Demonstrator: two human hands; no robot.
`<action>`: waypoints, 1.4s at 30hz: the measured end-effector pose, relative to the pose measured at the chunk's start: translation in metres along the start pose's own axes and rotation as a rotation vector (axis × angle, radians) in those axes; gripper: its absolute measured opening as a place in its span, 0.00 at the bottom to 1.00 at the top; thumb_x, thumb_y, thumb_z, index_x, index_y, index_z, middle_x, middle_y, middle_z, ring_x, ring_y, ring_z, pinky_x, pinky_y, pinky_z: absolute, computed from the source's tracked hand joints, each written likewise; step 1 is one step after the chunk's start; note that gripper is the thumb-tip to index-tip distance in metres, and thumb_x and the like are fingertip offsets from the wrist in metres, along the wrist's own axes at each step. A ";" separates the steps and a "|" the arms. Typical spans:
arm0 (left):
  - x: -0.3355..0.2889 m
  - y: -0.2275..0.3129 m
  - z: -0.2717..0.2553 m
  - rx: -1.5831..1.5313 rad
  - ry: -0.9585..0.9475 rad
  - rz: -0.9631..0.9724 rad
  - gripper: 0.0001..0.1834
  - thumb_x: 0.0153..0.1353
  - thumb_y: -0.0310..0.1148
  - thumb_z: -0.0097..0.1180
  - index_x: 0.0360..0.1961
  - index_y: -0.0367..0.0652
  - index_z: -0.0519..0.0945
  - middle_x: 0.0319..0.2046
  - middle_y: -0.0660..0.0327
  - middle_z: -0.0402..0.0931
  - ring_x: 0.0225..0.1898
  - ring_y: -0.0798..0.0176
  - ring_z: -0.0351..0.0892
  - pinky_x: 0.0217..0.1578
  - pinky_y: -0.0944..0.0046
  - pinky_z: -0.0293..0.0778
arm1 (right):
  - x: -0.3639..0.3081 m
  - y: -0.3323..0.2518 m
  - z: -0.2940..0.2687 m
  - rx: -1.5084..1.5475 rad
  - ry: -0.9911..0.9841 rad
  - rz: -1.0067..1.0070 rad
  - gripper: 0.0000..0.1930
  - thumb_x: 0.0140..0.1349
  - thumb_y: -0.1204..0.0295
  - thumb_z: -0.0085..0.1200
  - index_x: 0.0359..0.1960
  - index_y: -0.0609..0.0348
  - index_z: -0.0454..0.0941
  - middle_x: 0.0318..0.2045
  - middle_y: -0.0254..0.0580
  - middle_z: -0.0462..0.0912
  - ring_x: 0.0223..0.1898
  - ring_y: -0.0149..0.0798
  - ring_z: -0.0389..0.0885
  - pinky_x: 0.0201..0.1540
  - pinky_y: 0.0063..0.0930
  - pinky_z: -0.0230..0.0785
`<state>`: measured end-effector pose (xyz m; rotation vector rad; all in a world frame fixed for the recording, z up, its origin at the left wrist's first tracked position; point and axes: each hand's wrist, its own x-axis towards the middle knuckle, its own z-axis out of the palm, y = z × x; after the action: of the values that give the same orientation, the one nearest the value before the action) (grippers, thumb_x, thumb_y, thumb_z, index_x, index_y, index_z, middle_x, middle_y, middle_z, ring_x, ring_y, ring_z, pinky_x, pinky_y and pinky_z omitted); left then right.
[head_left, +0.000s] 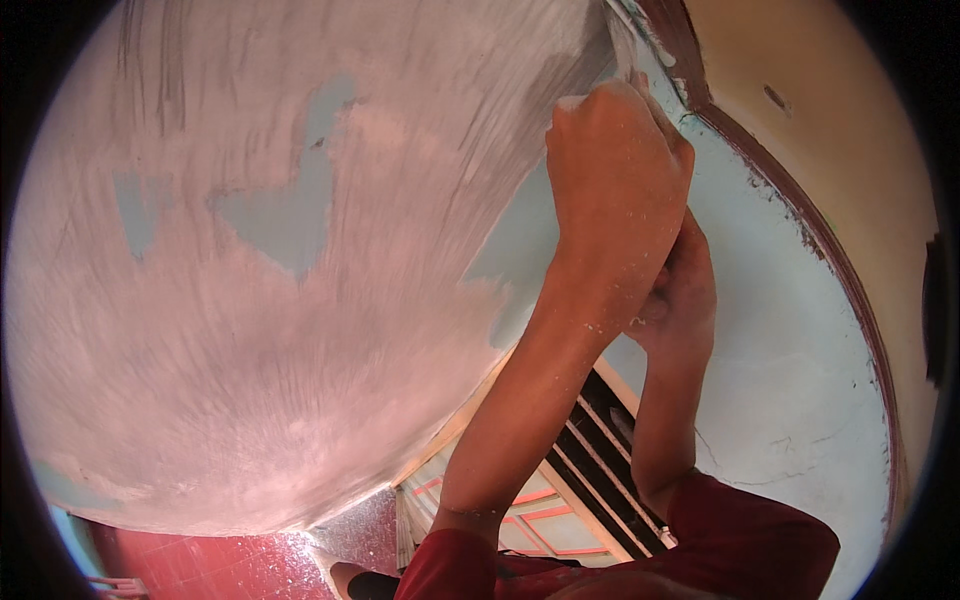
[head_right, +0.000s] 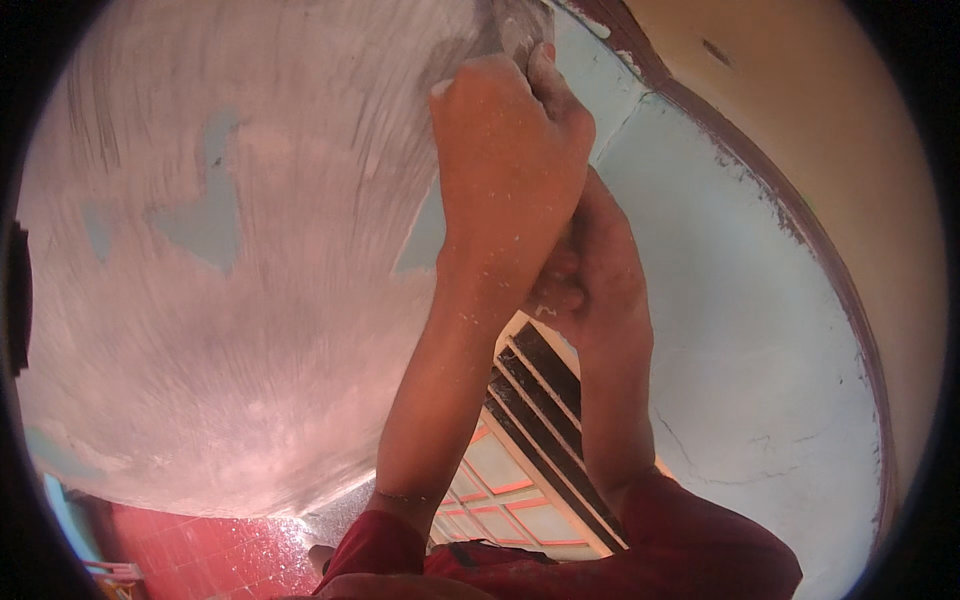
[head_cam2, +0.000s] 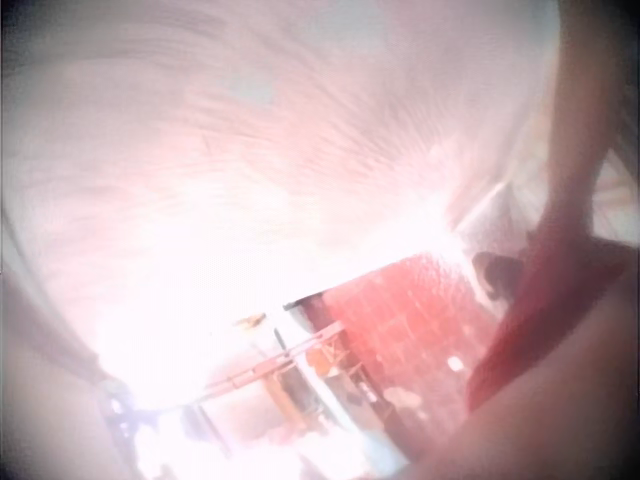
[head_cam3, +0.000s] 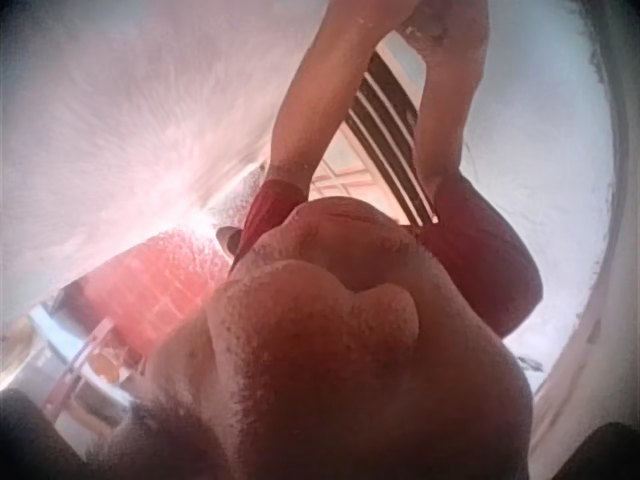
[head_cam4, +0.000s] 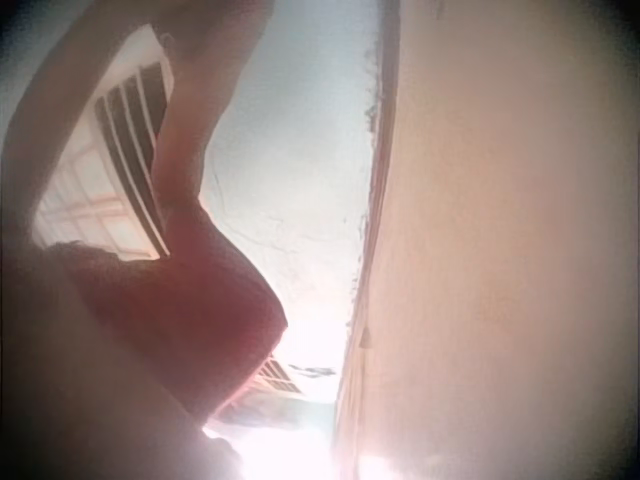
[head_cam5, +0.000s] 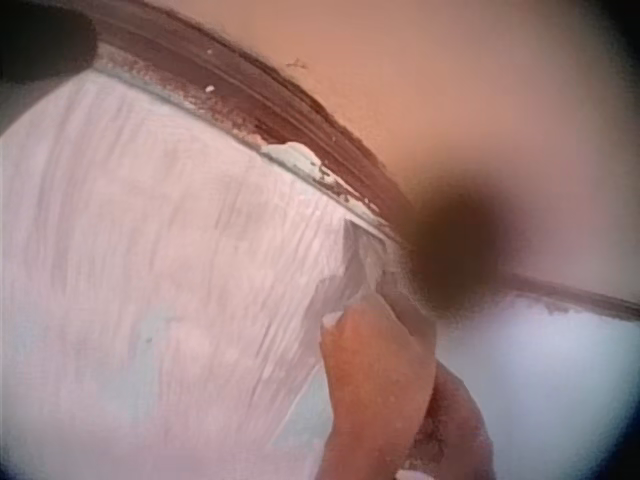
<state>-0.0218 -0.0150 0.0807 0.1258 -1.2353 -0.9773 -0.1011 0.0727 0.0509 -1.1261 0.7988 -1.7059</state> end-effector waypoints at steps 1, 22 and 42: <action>-0.005 -0.004 -0.001 0.000 0.036 0.022 0.15 0.63 0.26 0.50 0.19 0.28 0.72 0.13 0.41 0.68 0.15 0.39 0.67 0.24 0.49 0.66 | -0.001 0.004 -0.004 0.012 -0.059 -0.008 0.16 0.75 0.62 0.33 0.46 0.57 0.72 0.19 0.30 0.74 0.07 0.24 0.61 0.08 0.20 0.55; -0.025 -0.042 -0.025 -0.089 -0.059 -0.038 0.13 0.65 0.29 0.53 0.26 0.28 0.74 0.15 0.44 0.72 0.18 0.46 0.74 0.25 0.53 0.69 | -0.005 0.046 0.018 -0.050 0.369 0.021 0.21 0.75 0.53 0.35 0.41 0.56 0.74 0.24 0.31 0.73 0.12 0.26 0.62 0.11 0.21 0.57; -0.172 -0.054 -0.115 -0.069 -0.074 -0.726 0.25 0.75 0.42 0.42 0.43 0.26 0.79 0.35 0.48 0.82 0.32 0.61 0.85 0.29 0.69 0.77 | -0.098 0.185 -0.017 -0.304 0.221 0.210 0.11 0.70 0.64 0.53 0.40 0.60 0.72 0.29 0.33 0.74 0.29 0.23 0.73 0.29 0.18 0.67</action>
<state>0.0448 0.0222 -0.1190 0.5120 -1.2405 -1.6592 -0.0386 0.0945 -0.1484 -1.0195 1.3032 -1.5829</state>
